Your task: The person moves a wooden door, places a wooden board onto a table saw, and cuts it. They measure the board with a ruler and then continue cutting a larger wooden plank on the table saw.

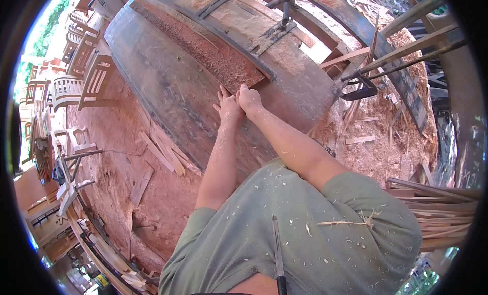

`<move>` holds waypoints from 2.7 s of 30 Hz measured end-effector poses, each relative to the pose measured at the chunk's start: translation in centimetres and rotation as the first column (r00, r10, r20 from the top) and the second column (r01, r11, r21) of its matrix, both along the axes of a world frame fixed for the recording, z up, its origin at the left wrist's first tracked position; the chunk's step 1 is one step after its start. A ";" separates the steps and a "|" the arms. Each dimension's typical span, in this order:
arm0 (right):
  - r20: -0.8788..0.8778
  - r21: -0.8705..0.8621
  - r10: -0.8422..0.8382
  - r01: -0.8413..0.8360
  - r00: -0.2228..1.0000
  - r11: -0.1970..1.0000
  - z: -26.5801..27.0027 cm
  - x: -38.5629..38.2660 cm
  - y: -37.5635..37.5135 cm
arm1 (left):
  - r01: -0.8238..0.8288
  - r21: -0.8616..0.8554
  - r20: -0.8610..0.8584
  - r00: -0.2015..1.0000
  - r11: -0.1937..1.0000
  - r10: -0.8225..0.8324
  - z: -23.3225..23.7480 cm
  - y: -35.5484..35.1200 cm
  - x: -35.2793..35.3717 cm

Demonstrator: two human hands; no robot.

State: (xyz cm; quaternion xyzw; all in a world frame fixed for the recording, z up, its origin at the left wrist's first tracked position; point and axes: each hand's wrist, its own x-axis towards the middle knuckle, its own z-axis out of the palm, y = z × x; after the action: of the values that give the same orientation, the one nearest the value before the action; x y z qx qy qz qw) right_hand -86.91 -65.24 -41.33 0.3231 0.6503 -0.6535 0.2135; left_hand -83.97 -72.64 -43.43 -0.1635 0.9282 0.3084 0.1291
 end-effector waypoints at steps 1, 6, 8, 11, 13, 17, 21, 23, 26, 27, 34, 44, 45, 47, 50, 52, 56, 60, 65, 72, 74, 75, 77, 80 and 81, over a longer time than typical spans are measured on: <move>-0.001 -0.001 -0.001 0.001 1.000 1.000 0.1 -0.2 -0.1 | 0.004 -0.010 0.021 1.000 1.000 -0.004 0.0 -0.2 -0.2; 0.049 -0.102 -0.052 0.057 0.997 0.993 -1.1 -1.4 -1.1 | 0.012 -0.014 0.064 0.998 1.000 -0.011 -0.1 -1.1 -1.2; 0.046 -0.135 -0.067 0.072 0.997 0.988 -2.3 -2.0 -1.7 | 0.001 -0.019 0.066 0.998 1.000 0.000 -0.2 -1.4 -1.5; 0.017 -0.086 -0.031 0.033 0.999 0.996 -5.3 -3.0 -2.5 | -0.004 -0.015 0.062 0.998 1.000 0.005 -0.2 -1.8 -2.0; -0.005 -0.007 0.023 -0.023 1.000 1.000 -6.4 -3.3 -2.6 | -0.008 -0.024 0.065 0.998 1.000 0.010 -0.1 -1.9 -2.1; -0.045 0.069 0.144 -0.141 0.989 0.988 -7.9 -4.0 -3.3 | -0.024 -0.047 0.098 0.995 0.999 0.028 -0.4 -2.5 -2.8; -0.038 0.349 0.409 -0.371 0.912 0.861 -5.3 -3.9 -3.1 | -0.050 -0.092 0.106 0.993 0.995 0.059 -1.1 -2.8 -3.1; -0.015 0.237 0.326 -0.314 0.945 0.920 -3.6 -3.6 -3.1 | -0.077 -0.074 0.067 0.994 0.994 0.082 0.1 -2.5 -2.5; 0.031 -0.014 0.140 -0.140 0.990 0.990 -1.6 -3.1 -2.6 | -0.102 -0.061 0.109 0.988 0.993 0.108 1.4 -2.4 -2.7; 0.053 -0.164 0.037 -0.028 0.998 0.986 -1.2 -2.6 -2.6 | -0.097 -0.061 0.121 0.987 0.993 0.104 1.6 -2.4 -2.5; 0.299 -0.856 -0.185 0.349 0.936 0.381 -1.1 0.7 -2.8 | -0.081 -0.118 0.078 0.993 0.990 0.090 1.1 -2.4 -3.0; 0.324 -0.938 -0.078 0.331 0.943 0.102 -4.7 0.3 -2.9 | -0.078 -0.127 0.063 0.994 0.989 0.086 2.3 -2.1 -2.6; 0.314 -0.942 -0.043 0.317 0.948 0.109 -5.1 0.2 -2.9 | -0.067 -0.128 0.067 0.995 0.989 0.076 2.2 -2.2 -2.7; 0.307 -0.944 -0.037 0.309 0.951 0.116 -5.8 -0.5 -2.9 | -0.068 -0.130 0.072 0.994 0.989 0.077 2.1 -2.3 -3.0; 0.331 -0.926 -0.017 0.329 0.943 0.184 -4.5 -0.3 -3.0 | -0.073 -0.126 0.099 0.991 0.989 0.086 2.4 -2.6 -3.0; 0.334 -0.915 -0.005 0.326 0.942 0.239 -3.2 -1.2 -3.5 | -0.081 -0.084 0.137 0.986 0.993 0.092 3.1 -3.0 -3.8; 0.358 -0.907 -0.019 0.352 0.934 0.231 -4.5 -2.1 -4.3 | -0.078 -0.089 0.142 0.986 0.993 0.090 3.2 -3.8 -4.6; 0.351 -0.887 -0.066 0.354 0.934 0.297 -3.2 -2.6 -4.8 | -0.084 -0.085 0.161 0.982 0.993 0.097 3.1 -4.2 -5.3; 0.279 -0.941 -0.013 0.276 0.960 0.194 -8.6 -4.1 -5.2 | -0.072 -0.100 0.184 0.979 0.992 0.089 3.2 -4.8 -6.1; 0.267 -0.943 -0.022 0.266 0.963 0.200 -9.0 -5.0 -6.0 | -0.093 -0.100 0.192 0.975 0.991 0.111 3.2 -5.5 -7.0; 0.277 -0.940 -0.018 0.275 0.961 0.201 -8.7 -5.1 -6.1 | -0.095 -0.108 0.189 0.975 0.990 0.114 3.2 -5.7 -7.2; 0.285 -0.938 -0.013 0.282 0.958 0.203 -8.4 -5.2 -6.3 | -0.095 -0.101 0.186 0.976 0.990 0.112 3.3 -5.9 -7.3; 0.284 -0.947 -0.019 0.283 0.959 0.154 -7.9 -5.4 -6.6 | -0.093 -0.098 0.185 0.977 0.991 0.110 3.3 -6.2 -7.6; 0.320 -0.937 -0.038 0.323 0.947 0.134 -6.1 -5.7 -7.2 | -0.100 -0.093 0.194 0.974 0.991 0.117 3.5 -6.6 -8.1; 0.358 -0.918 -0.054 0.362 0.932 0.163 -5.0 -5.7 -7.5 | -0.099 -0.082 0.192 0.975 0.992 0.113 3.6 -6.8 -8.2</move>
State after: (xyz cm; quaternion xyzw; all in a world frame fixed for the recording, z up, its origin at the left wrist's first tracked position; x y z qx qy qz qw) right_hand -92.64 -72.71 -46.29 0.2780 0.0060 -0.8931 0.3537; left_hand -92.14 -79.40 -39.83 -0.2470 0.9113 0.2639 0.1973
